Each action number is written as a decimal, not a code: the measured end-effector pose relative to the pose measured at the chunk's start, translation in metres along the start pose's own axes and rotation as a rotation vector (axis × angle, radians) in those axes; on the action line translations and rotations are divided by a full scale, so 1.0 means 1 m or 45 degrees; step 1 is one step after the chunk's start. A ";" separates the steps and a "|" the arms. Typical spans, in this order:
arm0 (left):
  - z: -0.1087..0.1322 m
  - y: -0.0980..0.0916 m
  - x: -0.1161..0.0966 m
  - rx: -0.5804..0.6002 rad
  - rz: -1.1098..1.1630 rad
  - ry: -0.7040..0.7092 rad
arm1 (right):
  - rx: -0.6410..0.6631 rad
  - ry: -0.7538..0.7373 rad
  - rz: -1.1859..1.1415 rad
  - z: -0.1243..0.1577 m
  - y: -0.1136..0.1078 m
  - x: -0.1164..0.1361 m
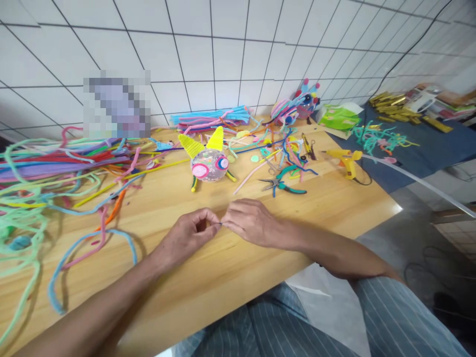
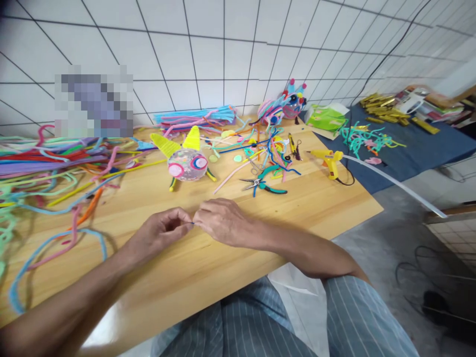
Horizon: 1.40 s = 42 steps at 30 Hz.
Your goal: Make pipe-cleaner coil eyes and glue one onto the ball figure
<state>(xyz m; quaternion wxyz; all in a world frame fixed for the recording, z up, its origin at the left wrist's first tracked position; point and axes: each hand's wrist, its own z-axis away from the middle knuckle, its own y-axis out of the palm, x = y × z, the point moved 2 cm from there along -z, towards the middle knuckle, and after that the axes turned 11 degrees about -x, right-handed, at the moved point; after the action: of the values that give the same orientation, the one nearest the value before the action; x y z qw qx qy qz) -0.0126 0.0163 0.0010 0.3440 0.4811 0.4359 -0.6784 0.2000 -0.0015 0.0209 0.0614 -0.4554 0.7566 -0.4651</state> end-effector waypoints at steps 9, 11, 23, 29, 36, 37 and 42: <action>0.007 0.009 -0.011 -0.222 0.275 0.035 | -0.208 0.441 -0.445 -0.003 0.002 0.005; 0.009 0.016 -0.010 -0.246 0.446 -0.039 | -0.254 0.515 -0.543 -0.005 0.002 0.008; 0.000 -0.001 -0.007 -0.007 -0.121 0.229 | 0.000 0.116 -0.162 0.004 0.003 -0.003; 0.006 0.003 -0.010 -0.091 -0.073 0.299 | -0.054 0.259 -0.312 0.002 0.002 0.001; 0.007 0.022 -0.006 -0.262 0.593 -0.015 | -0.161 0.673 -0.645 -0.003 0.006 0.005; 0.005 0.022 -0.006 -0.249 0.628 -0.026 | -0.134 0.712 -0.654 -0.003 0.007 0.003; -0.002 0.008 -0.007 -0.086 0.343 0.165 | -0.061 0.491 -0.462 -0.006 0.000 -0.005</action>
<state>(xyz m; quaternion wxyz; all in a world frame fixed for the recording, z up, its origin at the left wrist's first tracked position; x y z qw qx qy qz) -0.0028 0.0157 0.0056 0.4191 0.5663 0.4111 -0.5785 0.1999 0.0063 0.0221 -0.1791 -0.4878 0.6712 -0.5286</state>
